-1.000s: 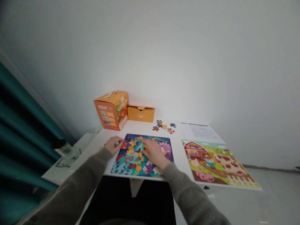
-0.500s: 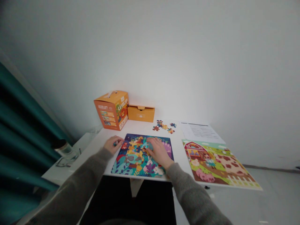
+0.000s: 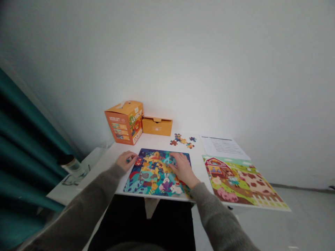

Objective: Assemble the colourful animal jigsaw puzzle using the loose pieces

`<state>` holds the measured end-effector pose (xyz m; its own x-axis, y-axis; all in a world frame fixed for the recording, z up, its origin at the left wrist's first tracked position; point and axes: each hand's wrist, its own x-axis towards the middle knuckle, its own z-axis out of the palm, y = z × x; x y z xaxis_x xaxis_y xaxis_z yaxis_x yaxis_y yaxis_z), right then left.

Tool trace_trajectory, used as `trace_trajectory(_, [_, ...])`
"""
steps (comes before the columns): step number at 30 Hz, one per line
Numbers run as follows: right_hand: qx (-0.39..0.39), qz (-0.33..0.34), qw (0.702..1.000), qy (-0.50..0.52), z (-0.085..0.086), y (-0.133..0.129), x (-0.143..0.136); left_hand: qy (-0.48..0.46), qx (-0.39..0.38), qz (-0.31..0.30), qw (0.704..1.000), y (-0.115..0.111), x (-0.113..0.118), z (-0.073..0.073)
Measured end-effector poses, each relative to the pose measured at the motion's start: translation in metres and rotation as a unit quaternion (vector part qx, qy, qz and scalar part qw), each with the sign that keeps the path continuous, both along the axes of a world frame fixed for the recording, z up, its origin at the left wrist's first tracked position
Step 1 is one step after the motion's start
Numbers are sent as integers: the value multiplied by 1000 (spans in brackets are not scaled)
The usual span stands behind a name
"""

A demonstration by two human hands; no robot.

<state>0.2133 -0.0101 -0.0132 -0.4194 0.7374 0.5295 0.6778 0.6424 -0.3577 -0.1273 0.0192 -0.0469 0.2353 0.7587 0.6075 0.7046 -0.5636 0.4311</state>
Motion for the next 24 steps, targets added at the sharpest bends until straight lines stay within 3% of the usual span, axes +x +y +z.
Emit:
trace_trajectory(7, [-58, -10, 997, -47, -13, 6, 17, 7, -1, -3, 1000, 1, 0, 1])
trace_trajectory(16, [-72, 12, 996, -43, -8, -3, 7, 18, -15, -8, 1000, 1, 0, 0])
trace_trajectory(24, [-58, 6, 997, -49, -7, -14, 0, 167, -89, -149, 971, 7, 30, 24])
